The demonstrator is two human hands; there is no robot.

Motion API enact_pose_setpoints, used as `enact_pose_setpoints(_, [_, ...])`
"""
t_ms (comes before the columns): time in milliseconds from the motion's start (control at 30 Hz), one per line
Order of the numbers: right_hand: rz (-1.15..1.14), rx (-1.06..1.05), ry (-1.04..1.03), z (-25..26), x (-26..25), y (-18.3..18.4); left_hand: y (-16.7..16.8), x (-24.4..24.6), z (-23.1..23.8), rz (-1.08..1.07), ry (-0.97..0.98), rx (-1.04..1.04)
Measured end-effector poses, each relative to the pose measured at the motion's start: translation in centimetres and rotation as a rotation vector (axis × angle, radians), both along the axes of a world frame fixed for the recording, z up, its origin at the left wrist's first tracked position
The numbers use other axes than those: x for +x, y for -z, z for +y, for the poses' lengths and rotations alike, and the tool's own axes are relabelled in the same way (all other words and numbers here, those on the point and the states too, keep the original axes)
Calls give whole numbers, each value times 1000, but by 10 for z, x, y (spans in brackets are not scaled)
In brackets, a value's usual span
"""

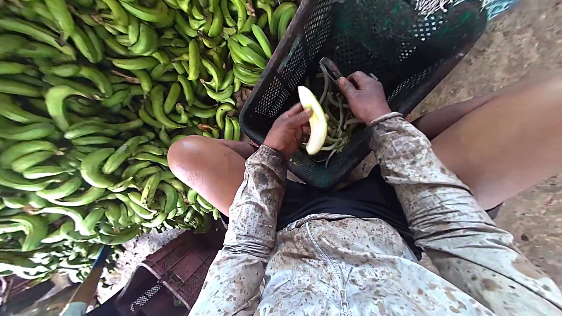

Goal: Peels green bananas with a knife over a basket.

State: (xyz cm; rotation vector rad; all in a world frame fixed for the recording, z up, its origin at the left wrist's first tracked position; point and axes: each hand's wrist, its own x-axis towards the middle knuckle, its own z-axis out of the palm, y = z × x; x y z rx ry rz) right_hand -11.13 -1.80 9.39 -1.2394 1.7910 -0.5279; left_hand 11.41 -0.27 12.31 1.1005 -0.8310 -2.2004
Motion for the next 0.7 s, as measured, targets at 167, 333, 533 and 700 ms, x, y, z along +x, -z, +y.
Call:
enact_pose_setpoints(167, [-71,-268,-90,21,22,-15,-9,5,-21,97,-619,155])
enact_pose_setpoints(333, [-120,-475,-258,45,49,-7,-17,8,-29,227,-923,226])
enact_pose_setpoints(533, [-111,-441,-270,38,47,-9,-19,9,-26,183,-800,184])
enact_pose_setpoints(700, [-145,-423,-243,36,43,-14,-18,9,-17,15,-395,47])
